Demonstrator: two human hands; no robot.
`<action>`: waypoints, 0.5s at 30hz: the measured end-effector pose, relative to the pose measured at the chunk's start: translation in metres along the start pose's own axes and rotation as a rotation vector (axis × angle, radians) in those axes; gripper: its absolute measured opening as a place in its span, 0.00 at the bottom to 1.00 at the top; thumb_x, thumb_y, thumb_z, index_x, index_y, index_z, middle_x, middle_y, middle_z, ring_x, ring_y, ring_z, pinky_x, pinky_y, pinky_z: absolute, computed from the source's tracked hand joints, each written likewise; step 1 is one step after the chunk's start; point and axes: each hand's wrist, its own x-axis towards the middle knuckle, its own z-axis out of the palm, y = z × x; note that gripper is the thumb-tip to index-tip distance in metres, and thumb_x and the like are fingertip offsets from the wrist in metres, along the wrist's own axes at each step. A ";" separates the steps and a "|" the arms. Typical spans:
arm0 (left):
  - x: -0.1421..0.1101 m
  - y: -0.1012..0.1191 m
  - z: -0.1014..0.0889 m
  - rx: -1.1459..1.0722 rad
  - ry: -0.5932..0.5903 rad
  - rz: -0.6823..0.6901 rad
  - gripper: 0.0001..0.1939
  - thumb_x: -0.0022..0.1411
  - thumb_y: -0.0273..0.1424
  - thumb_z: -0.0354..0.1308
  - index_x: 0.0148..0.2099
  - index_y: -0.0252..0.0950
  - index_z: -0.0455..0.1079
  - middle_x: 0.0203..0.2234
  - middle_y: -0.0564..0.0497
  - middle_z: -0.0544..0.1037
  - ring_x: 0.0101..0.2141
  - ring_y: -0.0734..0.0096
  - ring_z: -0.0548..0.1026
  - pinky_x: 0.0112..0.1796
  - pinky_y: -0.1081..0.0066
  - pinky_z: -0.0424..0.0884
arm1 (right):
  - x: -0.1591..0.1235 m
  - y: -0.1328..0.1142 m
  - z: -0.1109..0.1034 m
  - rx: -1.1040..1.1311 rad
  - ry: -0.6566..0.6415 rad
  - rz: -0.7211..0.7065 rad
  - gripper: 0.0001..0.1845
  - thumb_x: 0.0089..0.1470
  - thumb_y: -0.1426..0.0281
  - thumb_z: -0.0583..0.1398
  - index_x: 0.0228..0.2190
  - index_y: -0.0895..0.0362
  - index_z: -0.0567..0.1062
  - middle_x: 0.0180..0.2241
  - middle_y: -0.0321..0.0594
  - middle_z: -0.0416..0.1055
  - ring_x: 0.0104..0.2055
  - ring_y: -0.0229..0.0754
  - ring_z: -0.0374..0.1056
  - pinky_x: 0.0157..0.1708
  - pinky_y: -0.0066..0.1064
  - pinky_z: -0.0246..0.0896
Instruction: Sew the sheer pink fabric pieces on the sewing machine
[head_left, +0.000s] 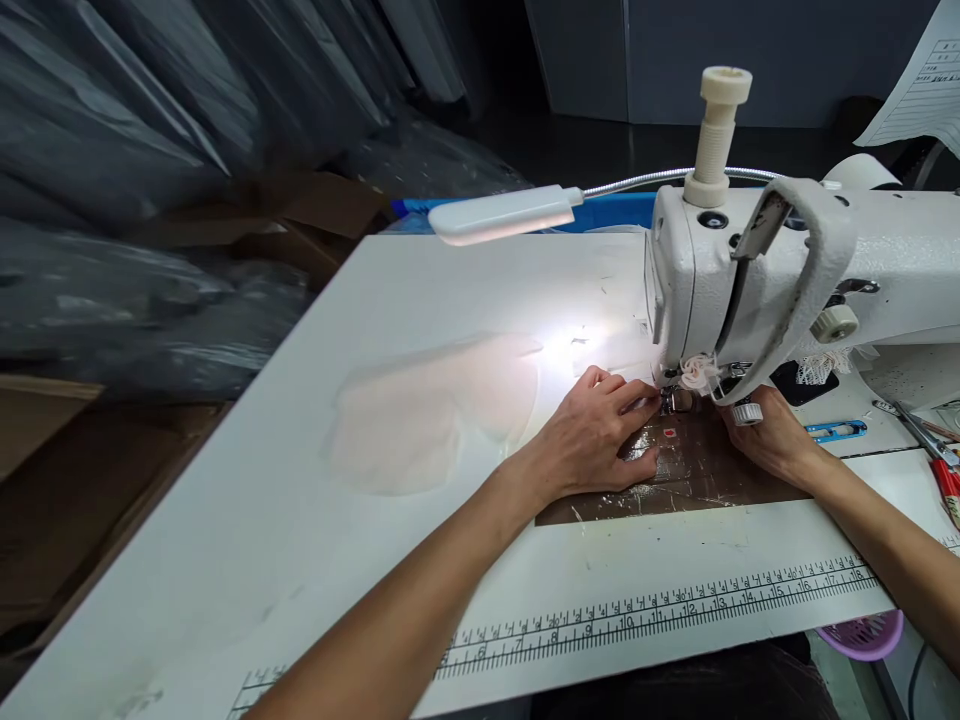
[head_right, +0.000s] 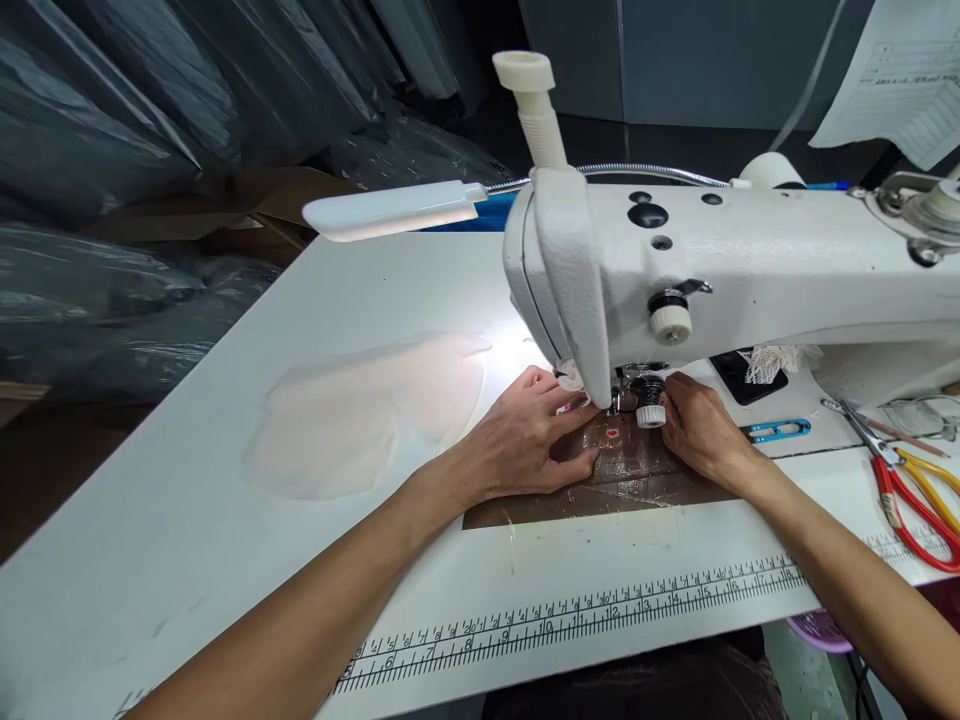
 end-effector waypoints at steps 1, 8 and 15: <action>0.000 0.000 0.001 0.003 0.014 0.005 0.15 0.63 0.38 0.53 0.47 0.36 0.73 0.38 0.46 0.77 0.33 0.63 0.71 0.38 0.60 0.64 | -0.001 -0.002 0.000 0.025 0.004 0.007 0.18 0.63 0.64 0.46 0.27 0.57 0.68 0.27 0.44 0.70 0.29 0.43 0.65 0.31 0.35 0.64; -0.002 -0.001 0.008 0.043 0.084 -0.011 0.15 0.65 0.37 0.50 0.46 0.33 0.70 0.39 0.44 0.76 0.34 0.63 0.70 0.37 0.61 0.64 | -0.013 -0.013 -0.014 0.253 -0.086 0.182 0.19 0.57 0.56 0.57 0.40 0.58 0.72 0.33 0.43 0.71 0.31 0.41 0.67 0.31 0.32 0.65; -0.002 0.006 0.005 -0.090 0.046 -0.136 0.15 0.67 0.33 0.47 0.52 0.30 0.62 0.37 0.45 0.74 0.39 0.61 0.71 0.45 0.57 0.65 | -0.008 0.011 -0.002 0.291 -0.027 0.351 0.23 0.52 0.58 0.56 0.44 0.60 0.74 0.28 0.40 0.71 0.29 0.42 0.66 0.31 0.32 0.62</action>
